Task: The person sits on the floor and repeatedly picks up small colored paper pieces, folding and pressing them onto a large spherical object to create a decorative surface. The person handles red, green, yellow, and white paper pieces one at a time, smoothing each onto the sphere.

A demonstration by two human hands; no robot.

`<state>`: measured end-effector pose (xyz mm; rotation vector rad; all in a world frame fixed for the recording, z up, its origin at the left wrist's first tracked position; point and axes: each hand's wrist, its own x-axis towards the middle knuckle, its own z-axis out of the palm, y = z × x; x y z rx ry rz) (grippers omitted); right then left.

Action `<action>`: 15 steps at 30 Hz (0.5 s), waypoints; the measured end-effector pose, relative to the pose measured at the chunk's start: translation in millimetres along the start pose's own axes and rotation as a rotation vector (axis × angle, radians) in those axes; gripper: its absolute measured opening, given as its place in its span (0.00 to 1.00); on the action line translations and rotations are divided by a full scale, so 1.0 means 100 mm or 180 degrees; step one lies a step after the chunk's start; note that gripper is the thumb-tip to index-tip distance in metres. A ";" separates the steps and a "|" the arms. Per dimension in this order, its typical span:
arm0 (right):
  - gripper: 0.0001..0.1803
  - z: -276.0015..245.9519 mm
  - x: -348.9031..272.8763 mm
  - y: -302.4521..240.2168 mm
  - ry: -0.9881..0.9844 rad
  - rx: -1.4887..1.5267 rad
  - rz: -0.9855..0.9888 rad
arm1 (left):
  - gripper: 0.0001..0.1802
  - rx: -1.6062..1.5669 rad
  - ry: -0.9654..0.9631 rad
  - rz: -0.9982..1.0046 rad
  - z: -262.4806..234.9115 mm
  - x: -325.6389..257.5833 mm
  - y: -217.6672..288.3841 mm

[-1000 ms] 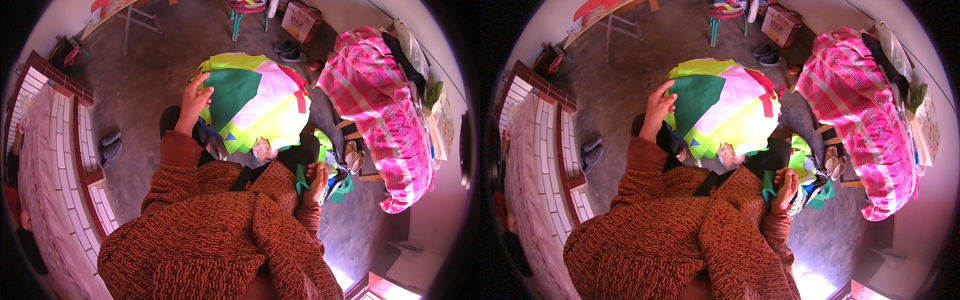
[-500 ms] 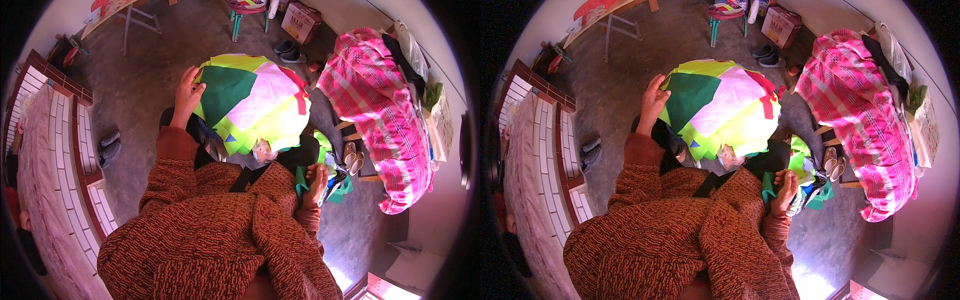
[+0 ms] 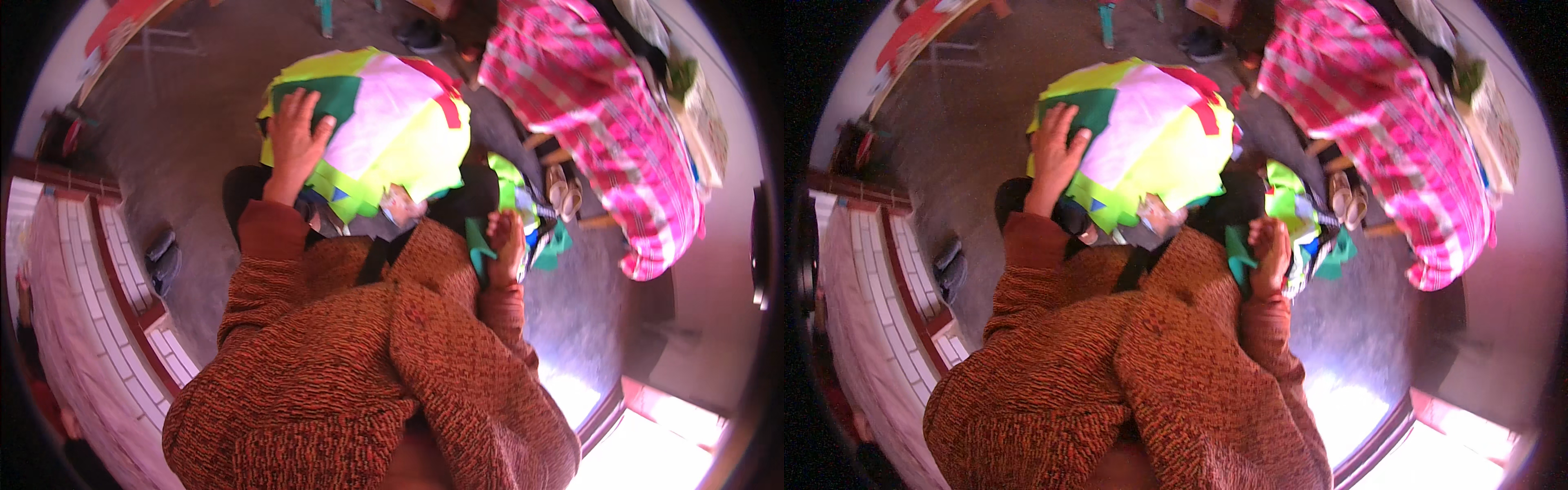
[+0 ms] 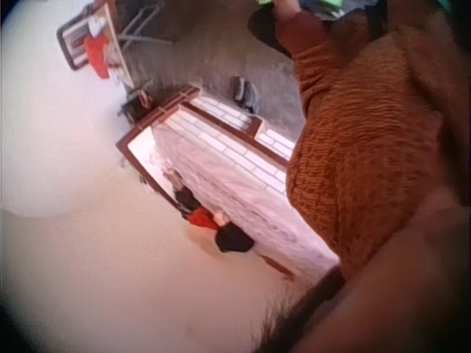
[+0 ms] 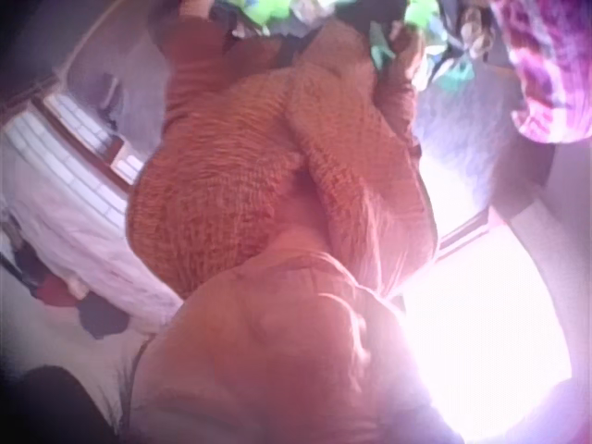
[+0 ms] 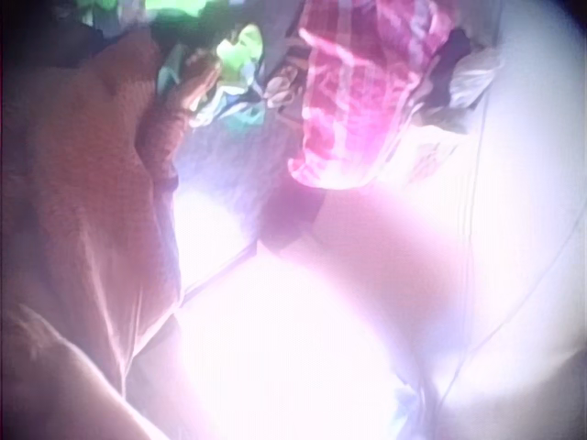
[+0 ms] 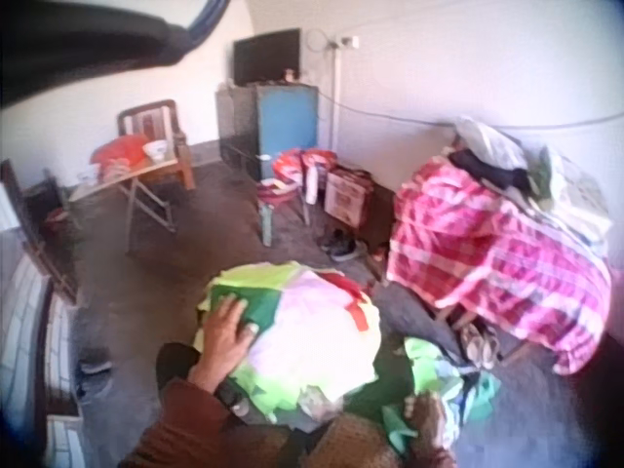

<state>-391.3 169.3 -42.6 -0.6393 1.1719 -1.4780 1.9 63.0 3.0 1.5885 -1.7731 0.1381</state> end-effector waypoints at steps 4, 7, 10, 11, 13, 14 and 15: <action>0.27 -0.03 0.01 0.00 -0.0250 0.0551 0.0118 | 0.26 0.0232 0.0304 0.0168 -0.05 -0.03 0.19; 0.27 -0.09 0.02 0.00 -0.0369 0.0906 0.0148 | 0.25 -0.0386 0.0223 0.0475 -0.11 -0.05 0.59; 0.25 -0.08 0.00 -0.05 -0.0466 0.0999 0.0214 | 0.23 -0.0784 -0.0052 0.0776 -0.09 -0.14 1.02; 0.24 -0.09 0.00 -0.06 -0.0487 0.0898 0.0168 | 0.22 -0.0907 -0.0156 0.0860 -0.06 -0.17 1.13; 0.21 -0.09 -0.02 -0.08 -0.0538 0.0704 0.0084 | 0.21 -0.0982 -0.0416 0.0978 -0.03 -0.28 1.28; 0.18 -0.08 -0.04 -0.12 -0.0561 0.0535 -0.0053 | 0.20 -0.1017 -0.0543 0.1018 0.02 -0.34 1.30; 0.17 -0.07 -0.06 -0.16 -0.0456 0.0313 -0.0103 | 0.20 -0.1035 -0.0591 0.1030 0.04 -0.38 1.30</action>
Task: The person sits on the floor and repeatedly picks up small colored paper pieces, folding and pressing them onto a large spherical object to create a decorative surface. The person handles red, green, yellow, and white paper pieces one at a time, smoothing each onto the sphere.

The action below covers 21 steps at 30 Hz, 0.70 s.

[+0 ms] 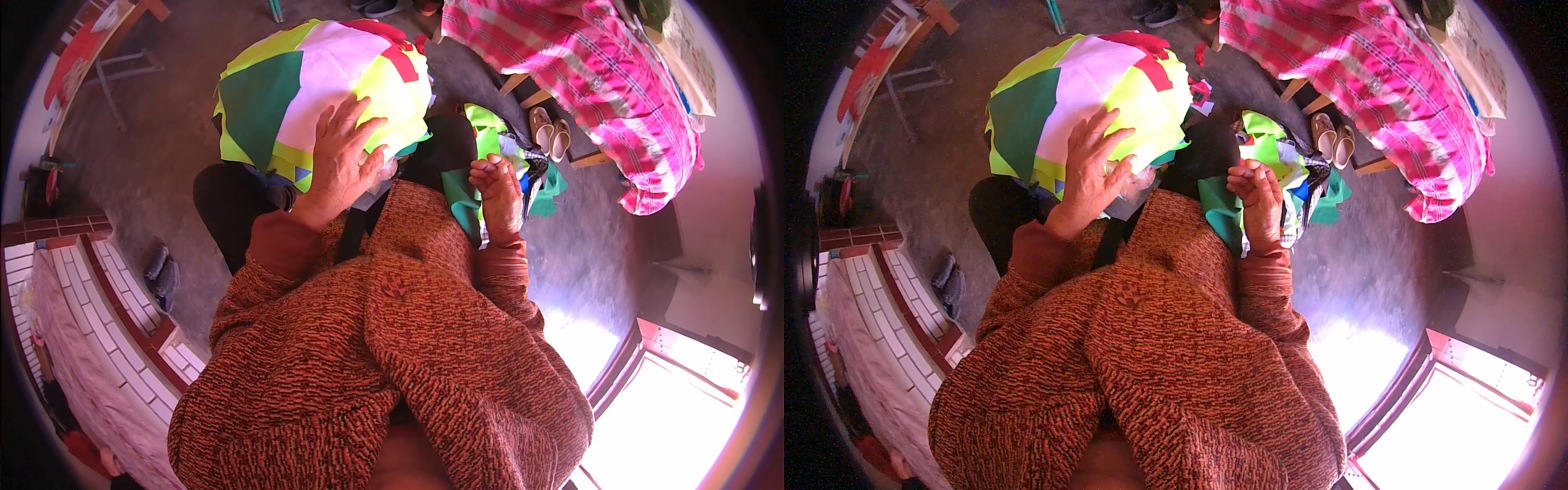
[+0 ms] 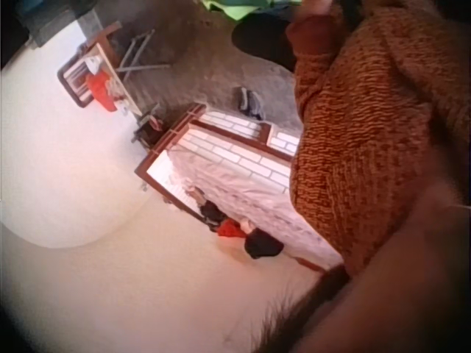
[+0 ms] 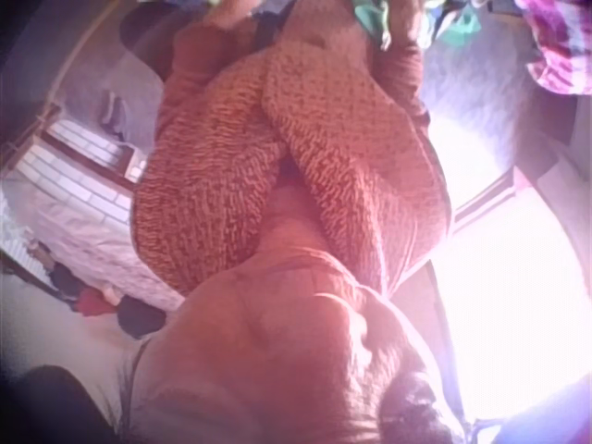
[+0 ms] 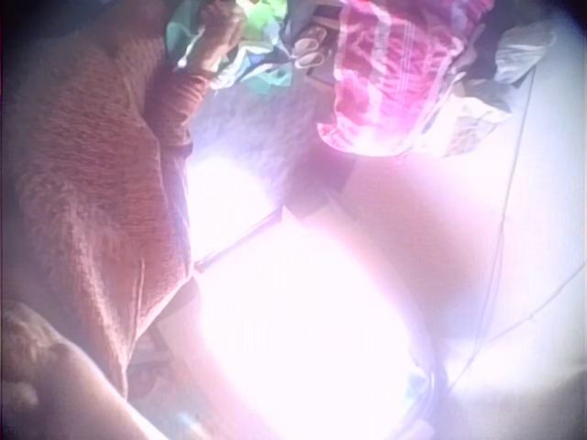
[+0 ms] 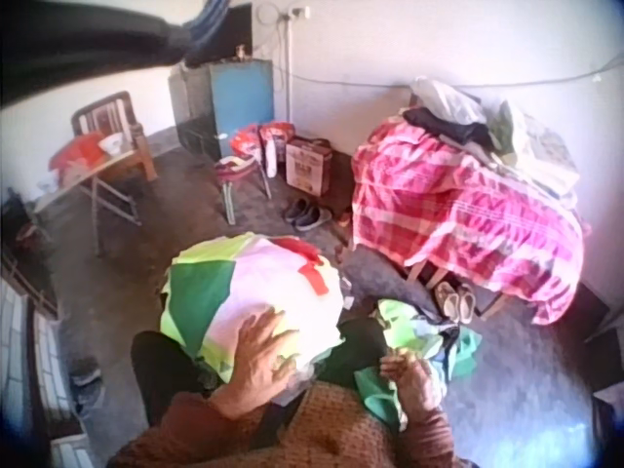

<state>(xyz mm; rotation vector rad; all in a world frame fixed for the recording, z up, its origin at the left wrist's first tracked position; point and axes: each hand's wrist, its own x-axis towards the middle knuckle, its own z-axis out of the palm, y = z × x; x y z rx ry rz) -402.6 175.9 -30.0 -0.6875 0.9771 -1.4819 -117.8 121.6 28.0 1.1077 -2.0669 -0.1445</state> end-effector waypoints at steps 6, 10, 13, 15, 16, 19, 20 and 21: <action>0.22 -0.09 -0.21 -0.12 0.0054 -0.1392 -0.0167 | 0.19 -0.0061 -0.0099 0.0048 0.06 -0.06 0.00; 0.30 -0.02 -0.37 -0.17 -0.0334 -0.2225 0.0027 | 0.18 -0.0057 -0.0074 0.0101 0.09 -0.08 -0.01; 0.21 -0.07 -0.35 -0.08 -0.0594 -0.2907 -0.0567 | 0.17 -0.0106 -0.0068 0.0107 0.10 -0.06 0.00; 0.12 -0.11 -0.33 -0.02 -0.0622 -0.2866 -0.0761 | 0.16 -0.0126 -0.0039 0.0100 0.10 -0.06 0.01; 0.11 -0.06 -0.33 -0.04 -0.0454 -0.2399 -0.0515 | 0.16 -0.0273 -0.0038 0.0069 0.09 -0.06 0.01; 0.07 0.21 -0.34 -0.19 -0.0035 -0.1406 -0.0251 | 0.15 -0.0633 -0.0074 0.0049 0.01 -0.05 0.10; 0.06 0.28 -0.32 -0.21 -0.0041 -0.1347 -0.0496 | 0.14 -0.1263 -0.0395 -0.0308 -0.01 -0.05 0.15; 0.06 0.36 -0.31 -0.24 0.0072 -0.1329 -0.0452 | 0.13 -0.1893 -0.0716 -0.0667 -0.02 -0.06 0.19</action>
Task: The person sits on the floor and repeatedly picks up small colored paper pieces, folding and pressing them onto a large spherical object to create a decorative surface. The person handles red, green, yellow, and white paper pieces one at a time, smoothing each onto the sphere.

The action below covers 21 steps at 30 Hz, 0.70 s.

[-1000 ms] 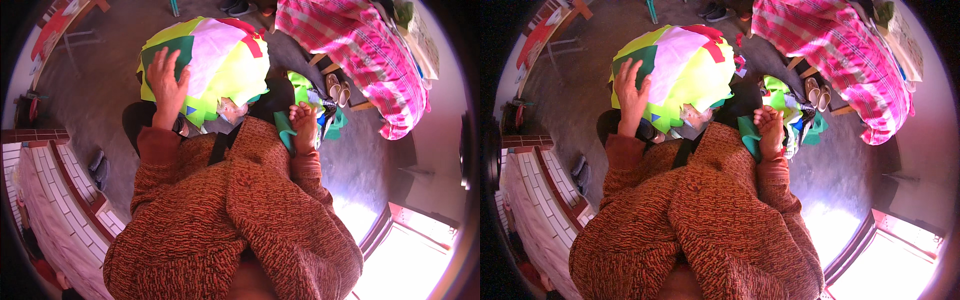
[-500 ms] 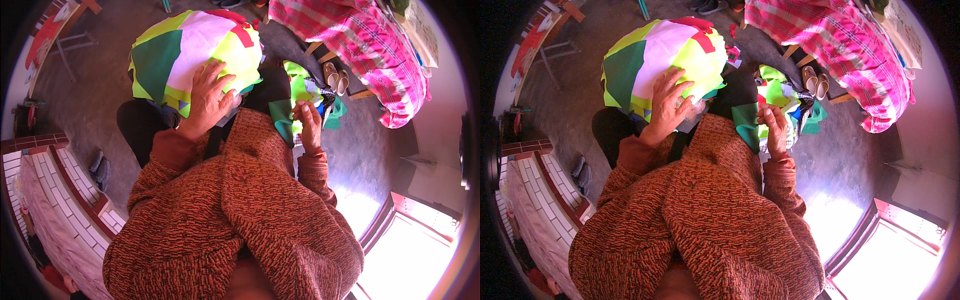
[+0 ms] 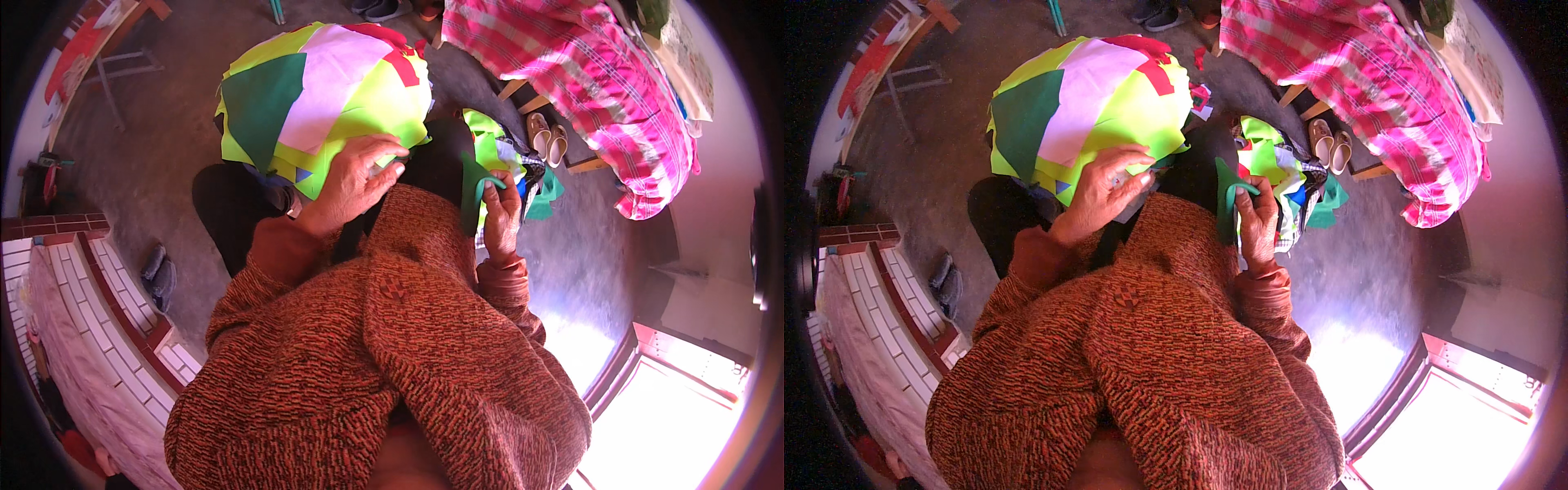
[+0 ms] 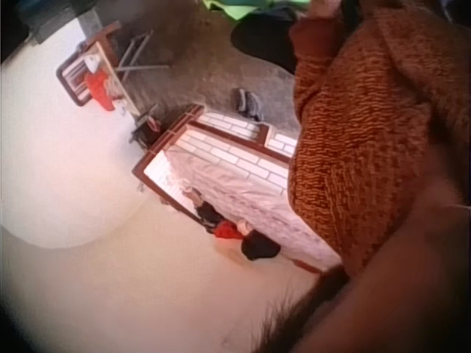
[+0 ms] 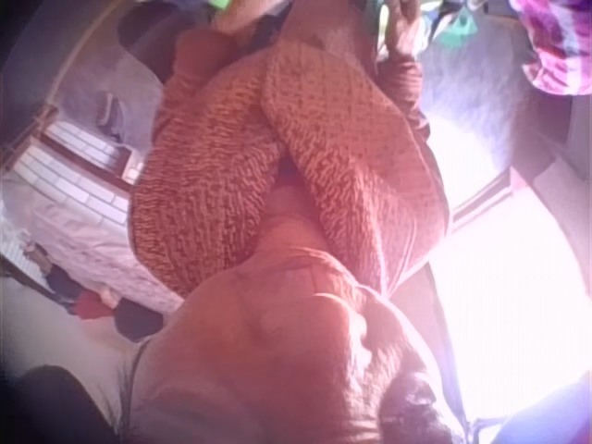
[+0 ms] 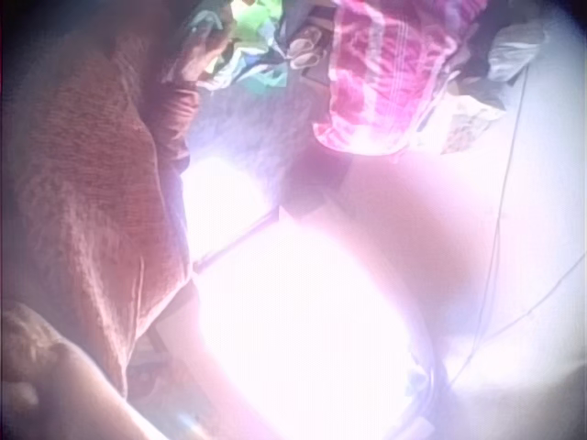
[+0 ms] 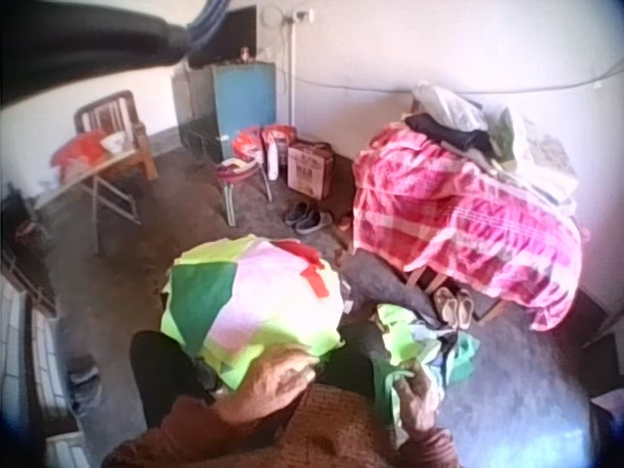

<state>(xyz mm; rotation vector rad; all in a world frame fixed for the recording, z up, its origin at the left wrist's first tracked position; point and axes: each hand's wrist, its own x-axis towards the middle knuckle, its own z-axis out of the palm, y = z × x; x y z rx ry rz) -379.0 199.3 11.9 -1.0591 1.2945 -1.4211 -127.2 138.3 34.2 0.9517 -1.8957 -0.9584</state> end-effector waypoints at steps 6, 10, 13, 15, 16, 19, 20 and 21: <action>0.11 0.44 -0.13 -0.01 -0.0705 -0.0547 -0.0519 | 0.22 -0.2932 -0.0733 -0.1896 0.19 -0.03 -0.02; 0.15 0.56 -0.20 -0.13 -0.1538 -0.1849 -0.0899 | 0.24 -0.3141 -0.0736 -0.2025 0.29 -0.11 -0.21; 0.12 0.51 -0.24 -0.12 -0.1916 -0.1121 0.0057 | 0.24 -0.2199 -0.0706 -0.1752 0.30 -0.14 -0.23; 0.08 0.48 -0.26 -0.13 -0.1442 -0.0524 0.0069 | 0.24 -0.2221 -0.0704 -0.1611 0.33 -0.17 -0.30; 0.07 0.45 -0.25 -0.08 -0.1128 -0.0264 0.0107 | 0.24 -0.2185 -0.0684 -0.1589 0.33 -0.17 -0.32; 0.09 0.35 -0.11 -0.05 -0.0388 -0.0153 0.0176 | 0.23 -0.2270 -0.0574 -0.1544 0.33 -0.16 -0.35; 0.11 0.26 -0.08 0.00 -0.0361 -0.0194 0.0408 | 0.22 -0.2428 -0.0505 -0.1540 0.31 -0.16 -0.34; 0.13 0.19 -0.06 0.07 -0.0333 -0.0236 0.0640 | 0.22 -0.2586 -0.0436 -0.1534 0.30 -0.16 -0.34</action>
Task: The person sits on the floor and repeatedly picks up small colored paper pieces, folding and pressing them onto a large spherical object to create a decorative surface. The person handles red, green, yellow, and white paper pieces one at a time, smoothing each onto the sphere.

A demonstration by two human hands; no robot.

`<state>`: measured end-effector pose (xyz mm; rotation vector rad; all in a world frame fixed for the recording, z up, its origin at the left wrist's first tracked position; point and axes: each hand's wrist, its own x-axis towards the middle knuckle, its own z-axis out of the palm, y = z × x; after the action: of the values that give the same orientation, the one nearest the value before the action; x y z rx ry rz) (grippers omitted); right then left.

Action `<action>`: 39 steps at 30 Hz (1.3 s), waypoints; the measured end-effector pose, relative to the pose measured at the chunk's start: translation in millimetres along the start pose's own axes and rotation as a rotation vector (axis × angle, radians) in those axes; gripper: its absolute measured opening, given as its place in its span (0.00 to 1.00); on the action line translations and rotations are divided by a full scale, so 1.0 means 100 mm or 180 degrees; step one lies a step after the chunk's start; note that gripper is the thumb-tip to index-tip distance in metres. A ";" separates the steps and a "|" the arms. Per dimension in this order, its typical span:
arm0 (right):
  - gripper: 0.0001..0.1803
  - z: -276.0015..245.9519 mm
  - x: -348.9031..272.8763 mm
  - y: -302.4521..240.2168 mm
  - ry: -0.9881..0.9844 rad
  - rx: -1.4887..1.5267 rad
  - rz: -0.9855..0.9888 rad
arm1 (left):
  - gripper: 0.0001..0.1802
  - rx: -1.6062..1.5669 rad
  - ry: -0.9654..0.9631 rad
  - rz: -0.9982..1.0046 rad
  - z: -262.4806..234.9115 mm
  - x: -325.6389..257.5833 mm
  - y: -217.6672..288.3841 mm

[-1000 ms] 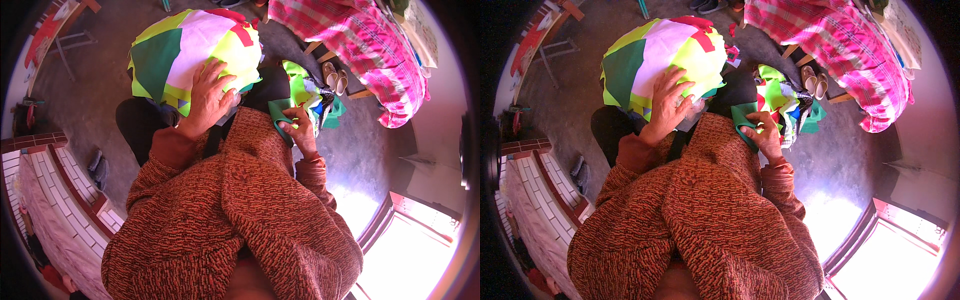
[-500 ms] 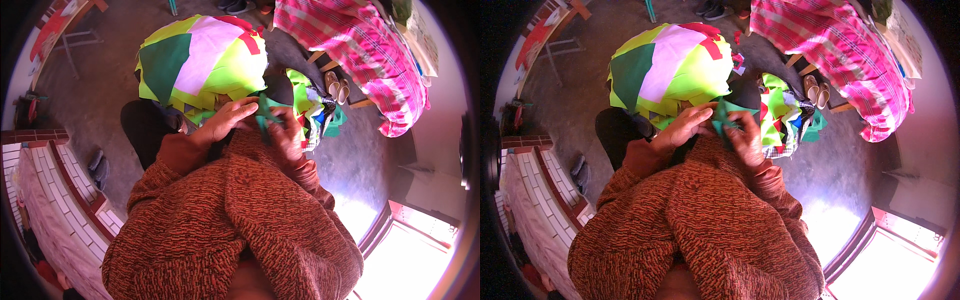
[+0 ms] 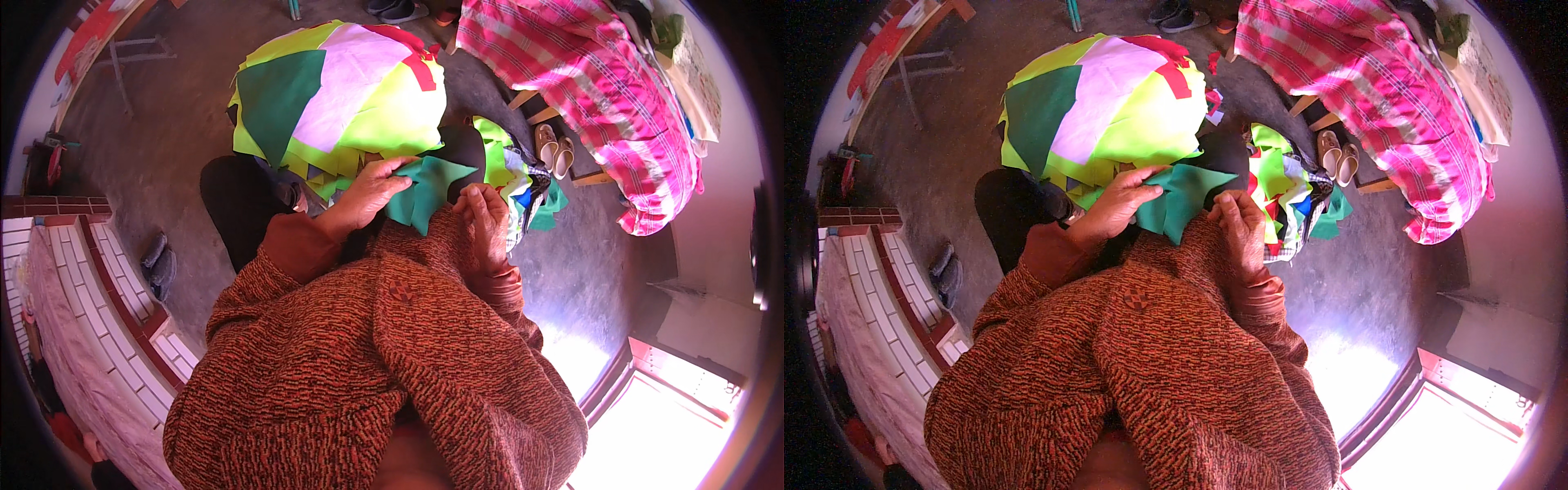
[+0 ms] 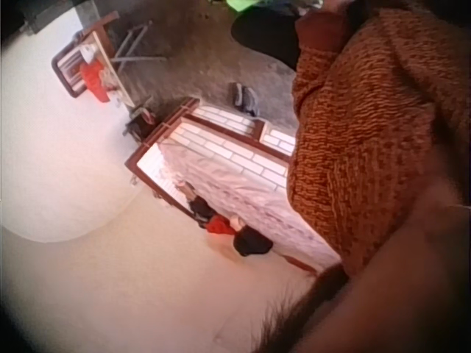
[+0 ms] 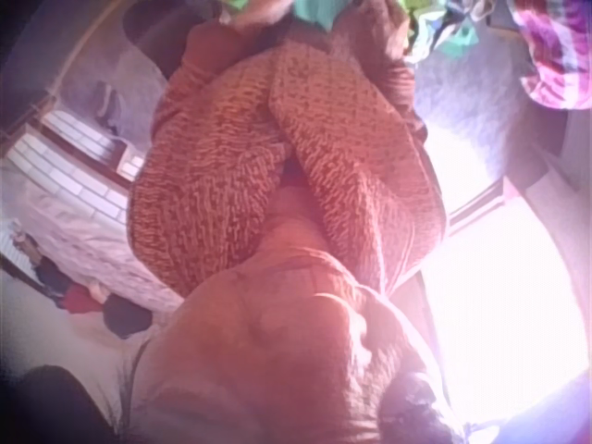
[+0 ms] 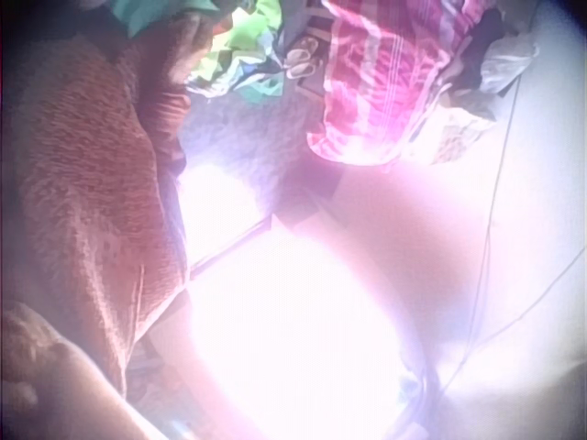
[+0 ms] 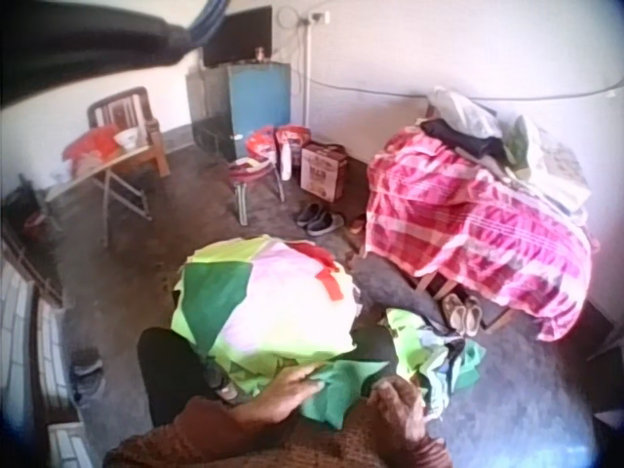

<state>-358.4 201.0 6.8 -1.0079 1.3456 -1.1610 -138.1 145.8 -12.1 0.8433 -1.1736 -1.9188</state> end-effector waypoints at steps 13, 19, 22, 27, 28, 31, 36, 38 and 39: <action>0.32 0.26 -0.04 -0.24 -0.1142 0.1172 0.0160 | 0.21 -0.1833 -0.0255 0.0146 0.09 -0.04 0.24; 0.25 0.32 0.01 0.00 -0.1012 0.1138 0.0258 | 0.23 -0.2061 -0.0248 0.0168 0.08 -0.03 0.24; 0.24 0.32 0.03 0.00 -0.0969 0.1407 0.0385 | 0.22 -0.2184 -0.0291 -0.0013 0.04 -0.04 0.27; 0.24 0.31 0.03 0.04 -0.1108 0.1173 0.0323 | 0.24 -0.2259 -0.0367 -0.0210 0.03 -0.04 0.24; 0.24 0.32 0.02 0.01 -0.1145 0.1036 0.0324 | 0.24 -0.2298 -0.0400 -0.0206 0.03 -0.03 0.23; 0.23 0.33 0.00 0.02 -0.1169 0.0943 0.0390 | 0.25 -0.2117 -0.0419 -0.0102 0.05 -0.03 0.24; 0.17 0.30 -0.02 0.07 -0.1071 0.1486 0.0256 | 0.30 -0.1869 -0.0517 0.0122 0.07 -0.04 0.25; 0.17 0.32 -0.06 0.04 -0.1015 0.1697 0.0243 | 0.35 -0.1675 -0.0635 0.0183 0.05 -0.02 0.25; 0.17 0.32 -0.07 0.01 -0.0965 0.1728 0.0251 | 0.36 -0.1554 -0.0615 0.0234 0.06 -0.03 0.25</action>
<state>-325.8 204.3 7.3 -0.6905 0.7617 -1.1710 -135.9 142.8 13.3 0.3552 -0.7710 -2.1310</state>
